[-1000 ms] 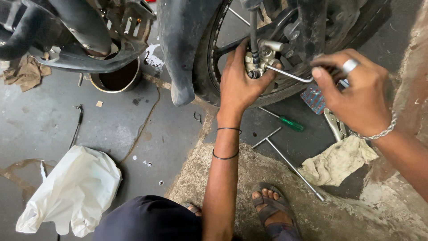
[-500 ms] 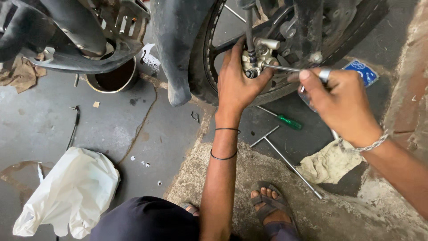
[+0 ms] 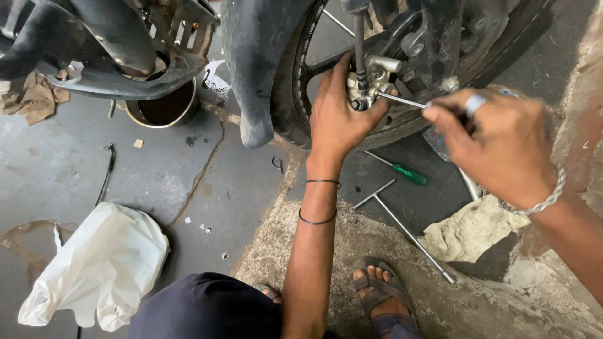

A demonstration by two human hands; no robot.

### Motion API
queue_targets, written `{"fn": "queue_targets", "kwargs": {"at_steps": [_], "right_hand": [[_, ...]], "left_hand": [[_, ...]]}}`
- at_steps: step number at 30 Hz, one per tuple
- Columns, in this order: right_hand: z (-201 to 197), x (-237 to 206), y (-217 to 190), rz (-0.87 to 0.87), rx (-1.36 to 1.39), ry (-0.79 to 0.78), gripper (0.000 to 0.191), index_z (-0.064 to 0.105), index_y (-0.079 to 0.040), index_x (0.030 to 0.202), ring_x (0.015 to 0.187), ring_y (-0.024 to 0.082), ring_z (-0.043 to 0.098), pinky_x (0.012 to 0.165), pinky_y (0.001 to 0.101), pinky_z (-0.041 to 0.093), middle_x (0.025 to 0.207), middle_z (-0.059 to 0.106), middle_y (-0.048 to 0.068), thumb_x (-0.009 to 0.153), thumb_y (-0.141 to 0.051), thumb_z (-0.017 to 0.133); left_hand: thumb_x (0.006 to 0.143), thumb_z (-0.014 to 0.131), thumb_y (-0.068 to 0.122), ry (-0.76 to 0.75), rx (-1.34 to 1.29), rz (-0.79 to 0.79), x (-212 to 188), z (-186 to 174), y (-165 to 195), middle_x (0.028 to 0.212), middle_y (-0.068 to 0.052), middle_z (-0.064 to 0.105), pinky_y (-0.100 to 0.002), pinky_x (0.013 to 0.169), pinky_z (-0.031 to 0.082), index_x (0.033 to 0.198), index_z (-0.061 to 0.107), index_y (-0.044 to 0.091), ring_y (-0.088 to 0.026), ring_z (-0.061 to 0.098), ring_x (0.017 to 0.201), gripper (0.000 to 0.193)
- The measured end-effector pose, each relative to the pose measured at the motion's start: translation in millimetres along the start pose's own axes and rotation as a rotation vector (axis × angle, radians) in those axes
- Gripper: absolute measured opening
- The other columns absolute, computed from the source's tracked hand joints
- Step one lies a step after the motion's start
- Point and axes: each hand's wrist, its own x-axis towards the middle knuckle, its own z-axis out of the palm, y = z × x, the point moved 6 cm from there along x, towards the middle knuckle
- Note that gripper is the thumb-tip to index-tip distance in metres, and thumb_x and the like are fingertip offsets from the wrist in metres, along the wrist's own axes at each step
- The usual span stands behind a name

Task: The person removes brake pads from a motorcycle brake caliper, inserts new pads, and reassembles the caliper using a T-handle hex key. The person then mounts the caliper onto the motorcycle's front wheel and tightens the mounting bolts.

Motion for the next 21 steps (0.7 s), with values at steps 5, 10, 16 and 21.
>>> {"fn": "queue_targets", "kwargs": {"at_steps": [5, 10, 16, 21], "right_hand": [[36, 16, 54, 0.716, 1.071, -0.188, 0.033, 0.060, 0.004, 0.091, 0.059, 0.014, 0.056, 0.047, 0.0292, 0.046, 0.071, 0.060, 0.006, 0.109, -0.023, 0.068], [24, 9, 41, 0.394, 0.707, 0.010, 0.020, 0.067, -0.001, 0.110, 0.073, 0.012, 0.062, 0.062, 0.0260, 0.050, 0.090, 0.068, 0.005, 0.108, -0.021, 0.066], [-30, 9, -31, -0.386, -0.245, 0.196, 0.030, 0.074, 0.002, 0.108, 0.082, 0.026, 0.071, 0.070, 0.0337, 0.056, 0.092, 0.073, 0.013, 0.097, -0.026, 0.072], [-14, 22, -40, -0.288, -0.423, 0.099, 0.035, 0.079, -0.002, 0.090, 0.063, 0.020, 0.068, 0.055, 0.0303, 0.051, 0.068, 0.069, 0.008, 0.101, -0.034, 0.069]], "left_hand": [[0.072, 0.086, 0.042, 0.009, 0.002, 0.029, 0, -4, 2, 0.125, -0.017, 0.068, -0.044, 0.091, 0.057, 0.140, 0.056, 0.008, -0.035, 0.071, 0.112, 0.082], [0.072, 0.087, 0.045, -0.002, 0.015, 0.036, 0, -2, -2, 0.124, -0.017, 0.068, -0.044, 0.093, 0.057, 0.141, 0.057, 0.009, -0.036, 0.070, 0.113, 0.084], [0.070, 0.088, 0.046, 0.015, 0.007, 0.047, -1, 0, -4, 0.126, -0.019, 0.067, -0.046, 0.093, 0.055, 0.140, 0.055, 0.006, -0.038, 0.068, 0.114, 0.087], [0.071, 0.086, 0.044, 0.021, -0.004, 0.052, 1, -1, -3, 0.126, -0.019, 0.068, -0.045, 0.094, 0.057, 0.141, 0.057, 0.006, -0.037, 0.071, 0.114, 0.084]]}}
